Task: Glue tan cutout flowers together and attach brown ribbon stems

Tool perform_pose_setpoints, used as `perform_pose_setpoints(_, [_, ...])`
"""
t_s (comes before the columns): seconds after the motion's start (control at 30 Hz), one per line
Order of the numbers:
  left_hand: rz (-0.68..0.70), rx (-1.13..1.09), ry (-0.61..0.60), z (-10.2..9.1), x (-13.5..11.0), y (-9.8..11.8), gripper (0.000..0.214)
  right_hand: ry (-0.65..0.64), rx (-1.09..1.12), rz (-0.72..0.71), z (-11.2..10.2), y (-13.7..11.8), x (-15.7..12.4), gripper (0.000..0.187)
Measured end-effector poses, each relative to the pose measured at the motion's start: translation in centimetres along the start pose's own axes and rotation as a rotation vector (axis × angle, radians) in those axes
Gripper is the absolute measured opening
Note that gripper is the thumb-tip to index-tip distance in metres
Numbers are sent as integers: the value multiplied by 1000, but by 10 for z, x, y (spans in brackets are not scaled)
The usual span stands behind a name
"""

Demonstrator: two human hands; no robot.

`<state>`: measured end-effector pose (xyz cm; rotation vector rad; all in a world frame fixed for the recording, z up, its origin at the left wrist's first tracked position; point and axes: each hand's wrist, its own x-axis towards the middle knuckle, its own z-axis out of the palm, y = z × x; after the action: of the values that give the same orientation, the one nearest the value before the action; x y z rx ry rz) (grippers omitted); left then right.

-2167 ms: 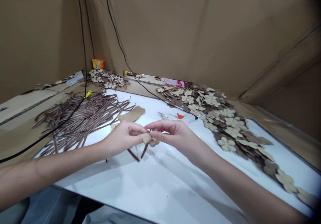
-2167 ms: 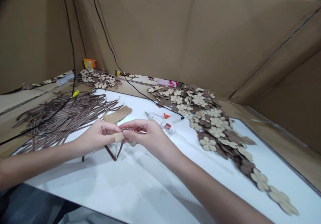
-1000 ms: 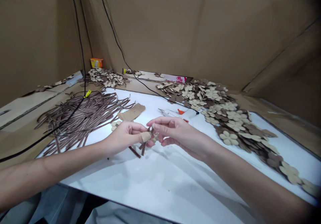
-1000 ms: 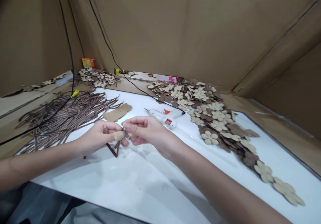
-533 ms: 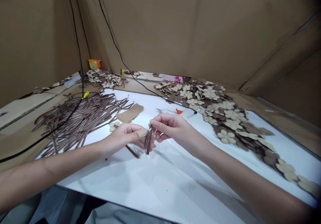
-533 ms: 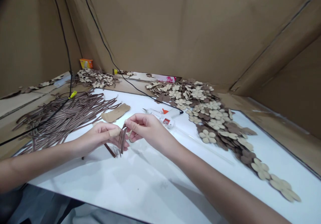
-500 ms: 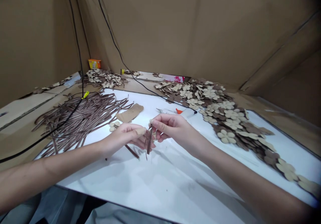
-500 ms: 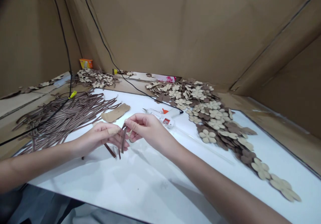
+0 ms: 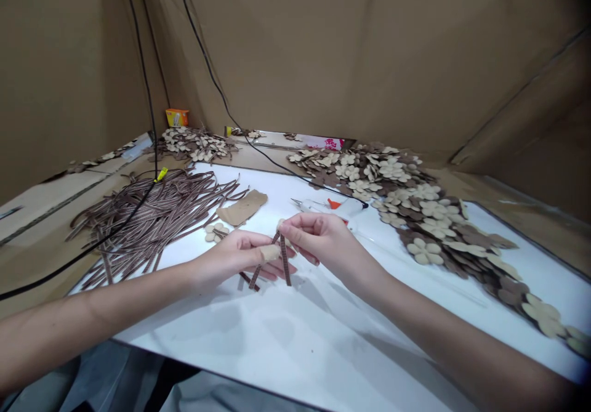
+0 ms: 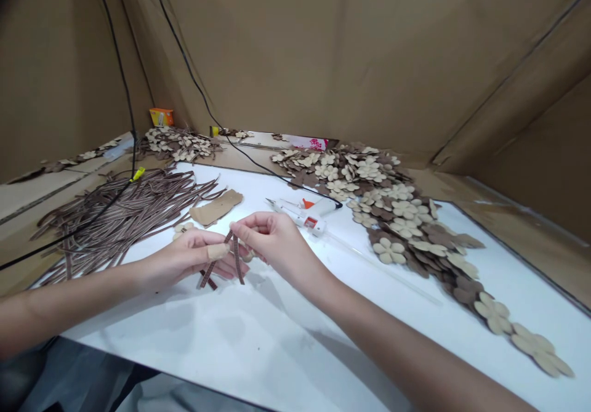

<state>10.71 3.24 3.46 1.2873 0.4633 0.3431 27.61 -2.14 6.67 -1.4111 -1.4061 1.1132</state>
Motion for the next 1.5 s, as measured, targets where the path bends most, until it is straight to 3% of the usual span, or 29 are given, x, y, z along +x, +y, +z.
perform_pose_setpoints(0.37, [-52, 36, 74, 3, 1, -4, 34, -44, 42, -24, 2, 9, -2, 26])
perform_pose_setpoints(0.6, [105, 14, 88, 0, -1, -2, 35, -43, 129, -15, 3, 9, 0, 31])
perform_pose_setpoints(0.97, [150, 208, 111, 2, 0, -7, 33, 23, 222, 44, 5, 10, 0, 29])
perform_pose_setpoints(1.27, [114, 206, 119, 1, 1, -7, 35, 32, 300, 133, 6, 9, -1, 29])
perform_pose_setpoints(1.5, [10, 120, 160, 3, 0, -7, 41, 30, 314, 186, 6, 11, -1, 31])
